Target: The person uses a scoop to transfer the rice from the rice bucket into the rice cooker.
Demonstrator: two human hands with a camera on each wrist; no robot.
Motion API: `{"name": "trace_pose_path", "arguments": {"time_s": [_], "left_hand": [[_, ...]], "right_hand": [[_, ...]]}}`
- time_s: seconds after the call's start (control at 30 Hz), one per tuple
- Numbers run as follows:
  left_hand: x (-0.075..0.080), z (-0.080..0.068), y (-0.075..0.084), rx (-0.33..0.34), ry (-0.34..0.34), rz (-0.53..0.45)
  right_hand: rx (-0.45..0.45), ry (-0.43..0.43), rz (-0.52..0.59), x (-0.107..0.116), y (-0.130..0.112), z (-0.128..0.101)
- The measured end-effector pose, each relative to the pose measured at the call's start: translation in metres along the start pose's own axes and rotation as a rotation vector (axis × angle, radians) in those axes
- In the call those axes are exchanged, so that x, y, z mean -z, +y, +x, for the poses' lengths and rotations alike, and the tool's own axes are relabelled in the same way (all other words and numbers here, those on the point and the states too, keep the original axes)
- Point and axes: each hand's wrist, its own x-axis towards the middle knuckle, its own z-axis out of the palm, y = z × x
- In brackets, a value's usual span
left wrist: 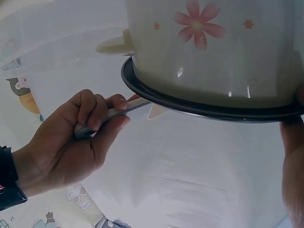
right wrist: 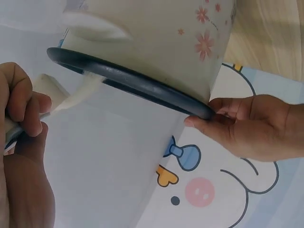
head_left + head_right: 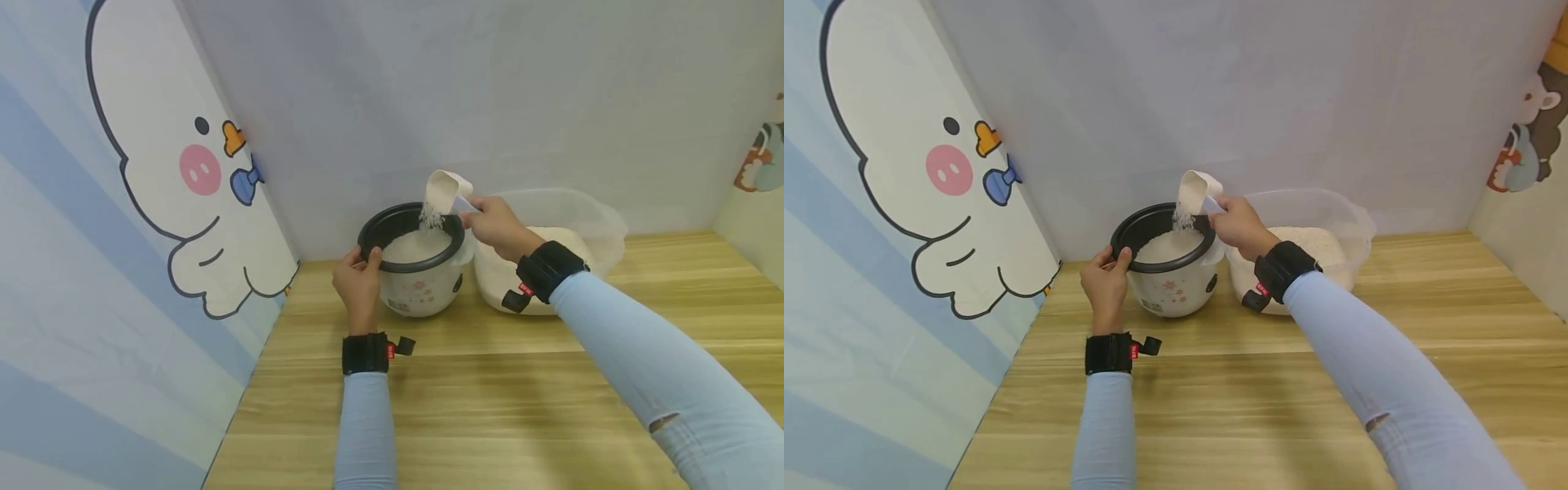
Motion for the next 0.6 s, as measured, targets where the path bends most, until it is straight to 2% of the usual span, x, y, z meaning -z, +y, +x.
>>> {"name": "trace_pose_path", "arguments": {"time_s": [0.37,0.6], "left_hand": [[-0.002,0.001,0.002,-0.011,0.015,0.021],[-0.002,-0.001,0.001,-0.007,0.018,0.028]], "right_hand": [[0.056,0.056,-0.198,0.003,0.005,-0.001],[0.114,0.095,-0.260,0.002,0.012,0.001]]}}
